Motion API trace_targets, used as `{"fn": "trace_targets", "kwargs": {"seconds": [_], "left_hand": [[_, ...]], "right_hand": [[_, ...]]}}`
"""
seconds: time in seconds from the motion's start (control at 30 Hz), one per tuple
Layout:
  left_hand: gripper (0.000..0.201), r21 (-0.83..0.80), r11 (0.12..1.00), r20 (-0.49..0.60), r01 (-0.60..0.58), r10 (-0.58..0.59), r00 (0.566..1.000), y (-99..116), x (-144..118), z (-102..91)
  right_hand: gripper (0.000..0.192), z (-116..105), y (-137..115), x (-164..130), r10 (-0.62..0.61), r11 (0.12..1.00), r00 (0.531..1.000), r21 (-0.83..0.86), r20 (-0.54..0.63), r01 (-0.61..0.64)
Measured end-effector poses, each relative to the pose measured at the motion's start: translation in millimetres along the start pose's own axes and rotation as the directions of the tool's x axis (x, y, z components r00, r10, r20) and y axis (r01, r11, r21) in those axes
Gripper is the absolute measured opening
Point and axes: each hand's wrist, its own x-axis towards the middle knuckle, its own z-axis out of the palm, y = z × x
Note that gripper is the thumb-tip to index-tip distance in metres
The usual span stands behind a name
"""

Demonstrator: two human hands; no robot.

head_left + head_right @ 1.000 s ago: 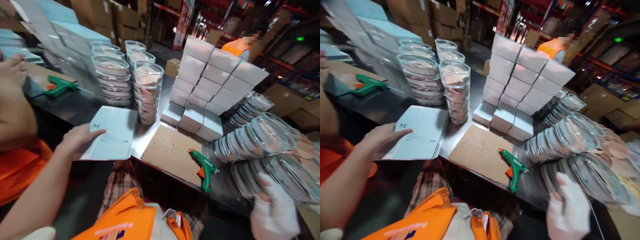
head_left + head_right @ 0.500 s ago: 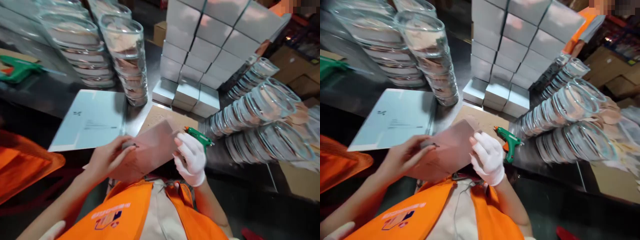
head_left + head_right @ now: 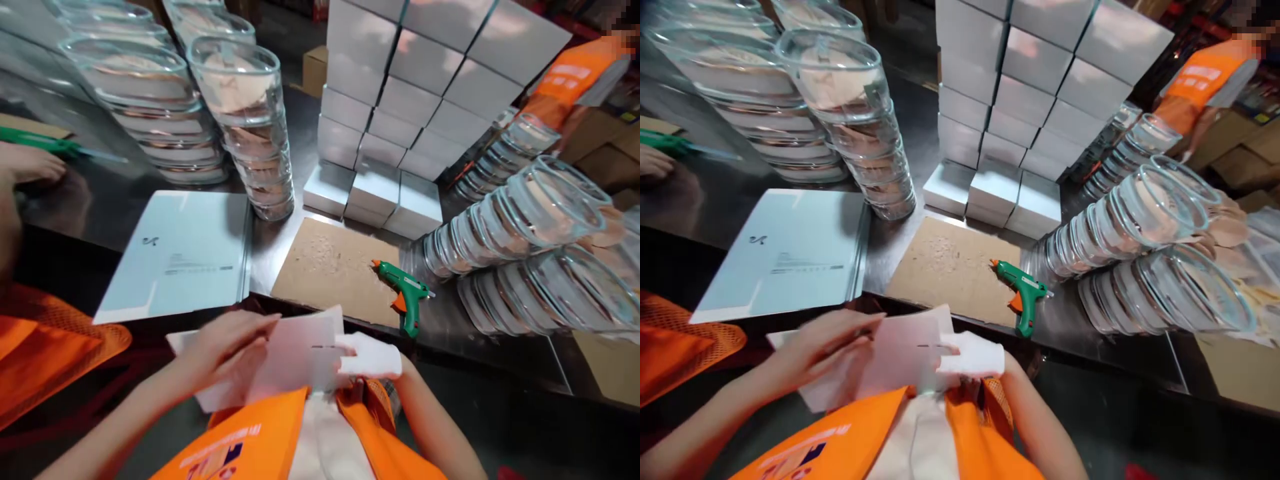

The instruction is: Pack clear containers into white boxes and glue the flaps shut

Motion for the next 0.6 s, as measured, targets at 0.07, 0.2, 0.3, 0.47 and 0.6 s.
{"fn": "trace_targets", "kwargs": {"seconds": [0.07,0.2,0.3,0.47,0.6], "left_hand": [[0.06,0.037,0.997,0.111,-0.066,0.062,0.992,2.8,-3.3,21.4],[0.105,0.096,0.994,0.324,-0.05,0.016,0.946,10.0,-8.2,63.1],[0.092,0.072,0.997,0.374,0.008,-0.034,0.927,10.1,-6.9,65.9],[0.05,-0.124,0.971,0.076,0.204,-0.196,0.978,0.3,-19.1,19.1],[0.031,-0.298,0.926,-0.307,0.232,-0.323,0.895,11.8,-5.5,28.4]], "right_hand": [[0.063,5.3,11.8,2.5,0.071,0.996,0.996,-0.053,0.048,-0.069],[0.061,21.2,27.2,8.1,0.112,0.994,0.989,-0.023,0.096,-0.111],[0.072,25.8,27.2,1.5,0.018,0.997,0.996,0.071,0.085,-0.024],[0.074,22.1,31.1,-33.8,-0.264,0.945,0.733,-0.017,-0.627,0.325],[0.103,38.9,32.6,-8.0,-0.441,0.86,0.164,-0.364,-0.882,0.357]]}}
